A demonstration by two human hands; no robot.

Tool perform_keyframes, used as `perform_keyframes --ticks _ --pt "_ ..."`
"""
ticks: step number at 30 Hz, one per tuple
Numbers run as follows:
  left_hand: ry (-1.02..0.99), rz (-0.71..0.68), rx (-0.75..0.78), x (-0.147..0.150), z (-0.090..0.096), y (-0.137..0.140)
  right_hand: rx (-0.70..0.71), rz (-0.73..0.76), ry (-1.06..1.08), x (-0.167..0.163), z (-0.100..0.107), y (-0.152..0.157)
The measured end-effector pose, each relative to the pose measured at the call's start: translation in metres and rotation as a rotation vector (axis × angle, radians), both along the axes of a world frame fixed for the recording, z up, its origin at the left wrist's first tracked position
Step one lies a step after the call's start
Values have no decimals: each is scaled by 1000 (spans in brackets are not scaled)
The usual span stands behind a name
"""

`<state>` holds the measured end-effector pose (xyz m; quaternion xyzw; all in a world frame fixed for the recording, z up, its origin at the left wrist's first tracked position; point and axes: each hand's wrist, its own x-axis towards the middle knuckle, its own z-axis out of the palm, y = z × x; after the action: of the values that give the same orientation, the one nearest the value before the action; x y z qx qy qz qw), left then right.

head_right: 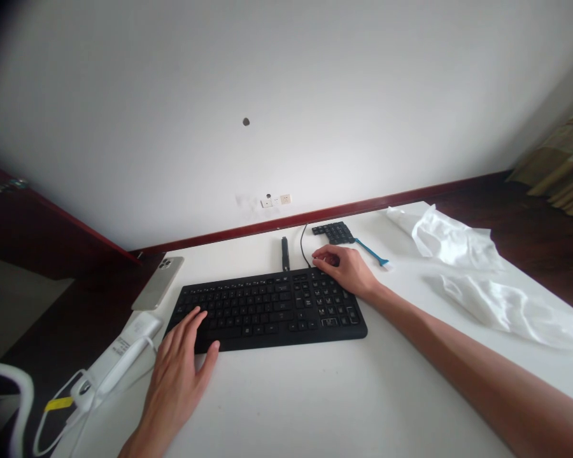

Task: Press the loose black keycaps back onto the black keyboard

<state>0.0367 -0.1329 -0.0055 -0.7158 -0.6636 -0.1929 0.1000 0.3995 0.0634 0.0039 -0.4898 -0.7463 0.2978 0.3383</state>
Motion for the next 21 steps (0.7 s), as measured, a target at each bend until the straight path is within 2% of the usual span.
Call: perform_keyframes --ticks 12,21 --pt "21 -11 -30 -9 9 11 -8 17 5 1 -2 1" --pt "-30 10 4 -8 5 14 -8 17 1 1 -4 1"
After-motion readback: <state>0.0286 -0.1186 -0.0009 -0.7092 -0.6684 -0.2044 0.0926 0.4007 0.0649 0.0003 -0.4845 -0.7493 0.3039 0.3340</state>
